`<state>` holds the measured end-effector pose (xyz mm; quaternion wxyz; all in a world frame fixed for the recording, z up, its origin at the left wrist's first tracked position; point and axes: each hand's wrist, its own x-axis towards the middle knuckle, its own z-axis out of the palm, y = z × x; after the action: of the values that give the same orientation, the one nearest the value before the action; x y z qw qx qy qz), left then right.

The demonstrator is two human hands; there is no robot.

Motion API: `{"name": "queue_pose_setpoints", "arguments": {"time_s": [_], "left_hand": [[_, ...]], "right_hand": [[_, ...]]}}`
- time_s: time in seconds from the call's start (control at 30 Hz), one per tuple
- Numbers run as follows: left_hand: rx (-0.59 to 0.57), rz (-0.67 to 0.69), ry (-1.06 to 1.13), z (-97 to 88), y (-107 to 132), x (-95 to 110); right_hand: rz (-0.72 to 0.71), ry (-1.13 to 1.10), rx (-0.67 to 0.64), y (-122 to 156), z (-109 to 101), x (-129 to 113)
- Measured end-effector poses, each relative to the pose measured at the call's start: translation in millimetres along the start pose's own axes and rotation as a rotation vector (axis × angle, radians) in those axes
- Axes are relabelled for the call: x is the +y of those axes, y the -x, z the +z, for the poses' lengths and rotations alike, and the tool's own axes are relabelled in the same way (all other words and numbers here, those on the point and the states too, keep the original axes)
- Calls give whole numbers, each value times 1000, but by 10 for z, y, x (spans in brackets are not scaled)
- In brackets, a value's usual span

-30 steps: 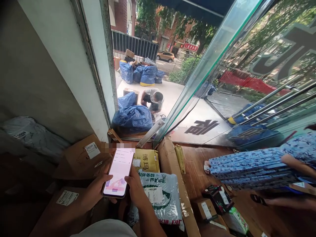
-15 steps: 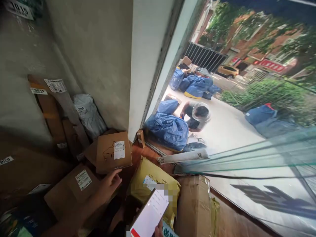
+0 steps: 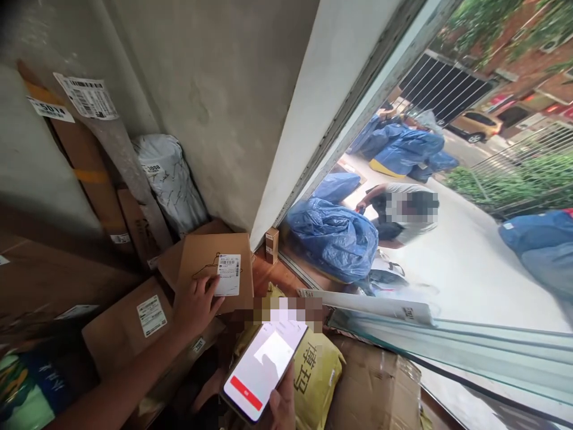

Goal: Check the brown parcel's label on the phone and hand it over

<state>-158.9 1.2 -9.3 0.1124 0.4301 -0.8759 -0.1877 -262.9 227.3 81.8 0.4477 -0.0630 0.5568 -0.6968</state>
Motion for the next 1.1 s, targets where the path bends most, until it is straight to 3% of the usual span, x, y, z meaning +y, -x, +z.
{"name": "queue_pose_setpoints", "arguments": {"time_s": [0.17, 0.3, 0.77, 0.87, 0.93, 1.0, 1.1], "left_hand": [[3, 45, -212, 3, 69, 30], [5, 37, -241, 4, 67, 55], [43, 8, -162, 37, 67, 64], [50, -68, 57, -76, 54, 135], [21, -116, 323, -211, 65, 255], [-95, -212, 709, -393, 85, 434], [-390, -471, 1409, -707, 105, 737]], "right_hand": [[168, -255, 26, -61, 321, -70], [205, -243, 106, -97, 500, -142], [209, -94, 92, -39, 661, -281], [212, -139, 57, -3, 687, -308], [211, -172, 40, 23, 712, -332], [207, -186, 24, 48, 733, -344], [193, -172, 16, 81, 738, -326]]}}
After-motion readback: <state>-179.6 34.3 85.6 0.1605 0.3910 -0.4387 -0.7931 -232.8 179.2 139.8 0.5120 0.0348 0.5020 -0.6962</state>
